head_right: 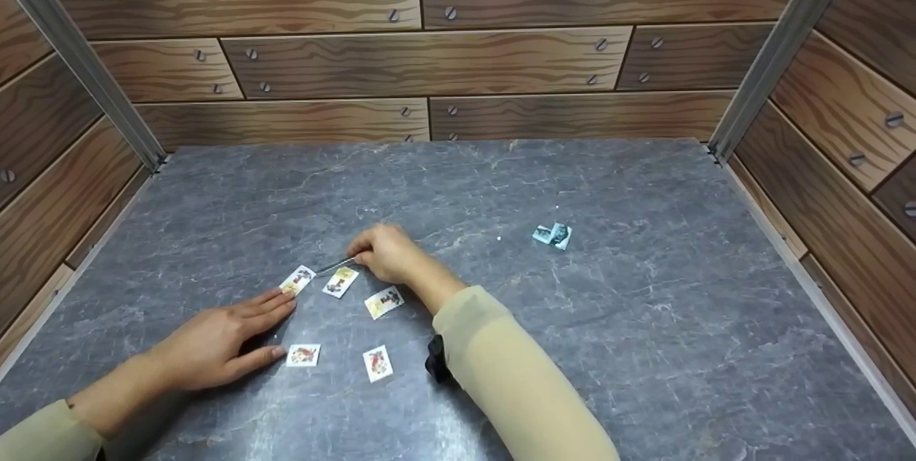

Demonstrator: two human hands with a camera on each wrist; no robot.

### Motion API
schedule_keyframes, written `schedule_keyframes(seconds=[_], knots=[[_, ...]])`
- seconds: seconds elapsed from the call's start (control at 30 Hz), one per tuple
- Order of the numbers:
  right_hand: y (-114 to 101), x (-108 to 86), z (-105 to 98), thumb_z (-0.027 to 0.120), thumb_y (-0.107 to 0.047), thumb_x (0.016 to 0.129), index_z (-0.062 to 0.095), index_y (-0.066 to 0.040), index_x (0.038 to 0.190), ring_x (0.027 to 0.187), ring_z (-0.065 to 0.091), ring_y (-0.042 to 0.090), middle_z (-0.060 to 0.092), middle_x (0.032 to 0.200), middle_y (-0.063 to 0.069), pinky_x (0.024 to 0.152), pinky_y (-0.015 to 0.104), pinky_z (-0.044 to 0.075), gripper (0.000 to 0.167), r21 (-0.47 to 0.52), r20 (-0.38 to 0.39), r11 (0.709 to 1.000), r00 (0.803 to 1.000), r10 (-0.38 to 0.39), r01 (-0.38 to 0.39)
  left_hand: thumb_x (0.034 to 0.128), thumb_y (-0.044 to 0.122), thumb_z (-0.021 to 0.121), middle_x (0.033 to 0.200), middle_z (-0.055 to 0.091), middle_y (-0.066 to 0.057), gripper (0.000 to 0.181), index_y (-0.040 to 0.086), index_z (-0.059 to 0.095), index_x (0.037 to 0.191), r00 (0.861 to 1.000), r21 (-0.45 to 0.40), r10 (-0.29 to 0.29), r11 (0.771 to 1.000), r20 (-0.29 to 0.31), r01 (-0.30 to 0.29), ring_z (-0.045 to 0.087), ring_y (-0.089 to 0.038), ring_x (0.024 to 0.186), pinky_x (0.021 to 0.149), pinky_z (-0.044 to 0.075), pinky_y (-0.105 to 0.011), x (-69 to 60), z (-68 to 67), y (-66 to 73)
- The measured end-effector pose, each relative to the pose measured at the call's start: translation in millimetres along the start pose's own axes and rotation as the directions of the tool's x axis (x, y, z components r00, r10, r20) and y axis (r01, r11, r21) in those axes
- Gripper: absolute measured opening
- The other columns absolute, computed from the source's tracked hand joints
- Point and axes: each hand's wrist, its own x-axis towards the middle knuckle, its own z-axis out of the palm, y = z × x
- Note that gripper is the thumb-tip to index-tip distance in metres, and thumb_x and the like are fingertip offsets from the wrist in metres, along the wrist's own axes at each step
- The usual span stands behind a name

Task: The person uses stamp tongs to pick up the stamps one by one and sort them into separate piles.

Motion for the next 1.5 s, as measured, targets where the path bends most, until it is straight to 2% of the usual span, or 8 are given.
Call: schedule_keyframes(seconds=[0.37, 0.77, 1.1, 1.33, 1.5], knots=[[-2.2, 1.6, 4.9, 0.07, -0.008, 0.1, 0.083, -0.007, 0.111, 0.111, 0.072, 0.027, 0.08, 0.111, 0.007, 0.102, 0.044, 0.054, 0.017, -0.01, -0.037, 0.999, 0.998, -0.045, 0.045, 0.1075, 0.058, 0.052, 0.163, 0.046, -0.012, 0.073, 0.005, 0.051, 0.158, 1.0, -0.007, -0.012, 1.0, 0.005, 0.012, 0.042, -0.033, 0.152, 0.118, 0.042, -0.052, -1.4, 0.1, 0.0], [-1.0, 1.6, 6.8, 0.069, -0.007, 0.101, 0.082, -0.007, 0.11, 0.119, 0.069, 0.032, 0.078, 0.116, 0.011, 0.109, 0.047, 0.049, 0.016, -0.013, -0.05, 1.0, 0.999, 0.002, -0.002, 0.1074, 0.057, 0.053, 0.164, 0.045, -0.012, 0.072, 0.005, 0.051, 0.157, 1.0, -0.002, -0.004, 1.0, 0.014, 0.004, 0.042, -0.034, 0.151, 0.117, 0.042, -0.053, -0.1, -0.9, 1.1], [-0.8, 0.1, 6.2, 0.07, -0.007, 0.101, 0.082, -0.005, 0.109, 0.115, 0.071, 0.033, 0.078, 0.115, 0.012, 0.107, 0.047, 0.051, 0.015, -0.051, -0.066, 0.998, 0.997, -0.037, 0.034, 0.1077, 0.057, 0.052, 0.164, 0.045, -0.012, 0.072, 0.005, 0.051, 0.157, 1.0, 0.0, 0.003, 1.0, 0.016, -0.003, 0.041, -0.033, 0.152, 0.117, 0.043, -0.053, 0.9, -1.5, 1.5], [0.4, -0.3, 5.8, 0.07, -0.006, 0.101, 0.082, -0.003, 0.108, 0.112, 0.072, 0.032, 0.079, 0.111, 0.013, 0.105, 0.046, 0.053, 0.015, -0.034, -0.086, 0.999, 0.996, -0.036, 0.033, 0.1075, 0.053, 0.056, 0.162, 0.049, -0.013, 0.068, 0.003, 0.055, 0.154, 0.999, 0.012, 0.03, 0.999, -0.019, -0.03, 0.046, -0.035, 0.149, 0.113, 0.047, -0.054, 1.2, -3.6, 1.7], [2.5, -1.6, 2.4, 0.07, -0.006, 0.1, 0.082, -0.003, 0.109, 0.111, 0.073, 0.032, 0.079, 0.11, 0.013, 0.103, 0.045, 0.054, 0.015, -0.027, -0.113, 0.999, 0.993, -0.038, 0.035, 0.1069, 0.053, 0.057, 0.163, 0.047, -0.012, 0.068, 0.005, 0.055, 0.155, 1.0, 0.005, 0.021, 1.0, -0.007, -0.021, 0.045, -0.034, 0.15, 0.114, 0.046, -0.053, 1.2, -4.0, 1.5]])
